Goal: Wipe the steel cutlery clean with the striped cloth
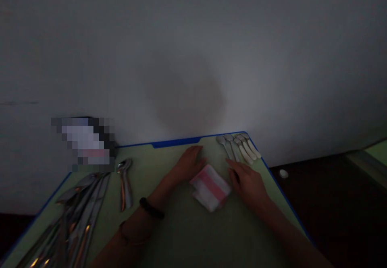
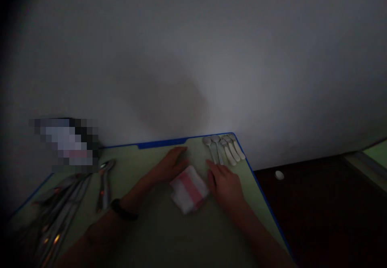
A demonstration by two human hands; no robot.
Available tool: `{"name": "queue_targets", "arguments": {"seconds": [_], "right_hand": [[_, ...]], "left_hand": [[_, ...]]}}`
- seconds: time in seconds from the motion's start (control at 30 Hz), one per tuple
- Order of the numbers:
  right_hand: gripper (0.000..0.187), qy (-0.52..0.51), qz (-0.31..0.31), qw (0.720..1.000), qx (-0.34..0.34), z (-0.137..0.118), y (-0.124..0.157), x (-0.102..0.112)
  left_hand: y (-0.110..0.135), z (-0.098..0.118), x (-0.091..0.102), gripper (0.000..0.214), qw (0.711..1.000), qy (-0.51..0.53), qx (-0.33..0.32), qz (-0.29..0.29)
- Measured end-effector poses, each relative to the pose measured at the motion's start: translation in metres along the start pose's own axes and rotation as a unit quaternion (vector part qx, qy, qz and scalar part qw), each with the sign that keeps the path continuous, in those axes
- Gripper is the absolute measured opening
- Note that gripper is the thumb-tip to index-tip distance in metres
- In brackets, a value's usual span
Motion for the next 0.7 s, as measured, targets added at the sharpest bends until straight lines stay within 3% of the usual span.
{"name": "queue_targets", "arguments": {"seconds": [0.13, 0.3, 0.5, 0.7], "right_hand": [[0.034, -0.027, -0.065, 0.994, 0.082, -0.069, -0.006, -0.017], [0.034, -0.013, -0.119, 0.978, 0.169, -0.135, -0.012, -0.069], [0.034, 0.001, -0.085, 0.983, 0.162, -0.159, -0.042, -0.102], [0.032, -0.016, -0.081, 0.986, 0.148, -0.159, -0.054, -0.106]], "left_hand": [[0.039, -0.019, 0.039, 0.034, 0.999, -0.007, 0.032, -0.011], [0.093, -0.071, 0.087, 0.033, 0.989, -0.055, 0.126, -0.050], [0.144, -0.129, 0.118, 0.028, 0.954, -0.087, 0.270, -0.098], [0.152, -0.153, 0.102, 0.021, 0.933, -0.024, 0.340, -0.119]]}}
Point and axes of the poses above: each hand's wrist, its own y-axis away from the middle knuckle, its own x-axis out of the back of the hand, z = x × y, the point moved 9 cm from there along -y, towards the middle knuckle, and after that the axes turned 2 degrees about -x, right-handed, at the moved point
